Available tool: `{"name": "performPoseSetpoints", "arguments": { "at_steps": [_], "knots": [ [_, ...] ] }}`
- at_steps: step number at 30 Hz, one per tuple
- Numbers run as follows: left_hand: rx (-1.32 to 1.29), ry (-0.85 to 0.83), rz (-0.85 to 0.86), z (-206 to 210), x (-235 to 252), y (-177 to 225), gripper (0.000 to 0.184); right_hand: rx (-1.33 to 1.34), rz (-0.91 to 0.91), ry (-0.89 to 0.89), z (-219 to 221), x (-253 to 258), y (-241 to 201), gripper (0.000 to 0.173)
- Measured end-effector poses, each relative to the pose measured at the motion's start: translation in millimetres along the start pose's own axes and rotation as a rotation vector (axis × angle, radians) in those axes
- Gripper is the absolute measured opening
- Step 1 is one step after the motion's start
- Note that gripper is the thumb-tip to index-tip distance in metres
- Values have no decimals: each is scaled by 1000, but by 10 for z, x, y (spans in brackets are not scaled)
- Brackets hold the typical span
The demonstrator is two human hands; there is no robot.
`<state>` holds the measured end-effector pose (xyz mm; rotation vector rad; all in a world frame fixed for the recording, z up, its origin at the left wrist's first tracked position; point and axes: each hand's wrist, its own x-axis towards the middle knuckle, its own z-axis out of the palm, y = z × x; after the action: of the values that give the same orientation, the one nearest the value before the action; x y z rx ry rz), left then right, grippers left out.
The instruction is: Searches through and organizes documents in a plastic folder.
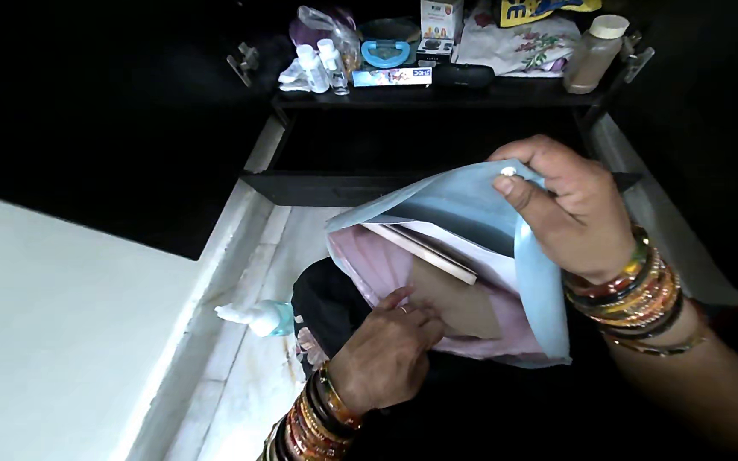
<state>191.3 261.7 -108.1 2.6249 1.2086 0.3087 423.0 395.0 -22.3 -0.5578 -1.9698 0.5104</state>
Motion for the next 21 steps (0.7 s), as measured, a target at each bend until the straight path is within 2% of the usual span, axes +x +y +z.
{"name": "performPoseSetpoints", "arguments": {
  "at_steps": [11,12,14,17,21],
  "knots": [
    [-44,-34,-23,-38,14,-11,19,14,-18,-22,17,0,-21,18],
    [-63,-13,-50,-37,21,-5,23,27,-26,-32,28,-3,-26,18],
    [-73,63,-124,-23,83,1,45,41,-43,-58,57,-11,-53,19],
    [-63,-2,-294,-40,250,-38,71,37,-52,-88,107,-25,-108,20],
    [-23,-148,-407,-11,377,-56,74,14,-34,-54,72,-27,-87,19]
  ]
}}
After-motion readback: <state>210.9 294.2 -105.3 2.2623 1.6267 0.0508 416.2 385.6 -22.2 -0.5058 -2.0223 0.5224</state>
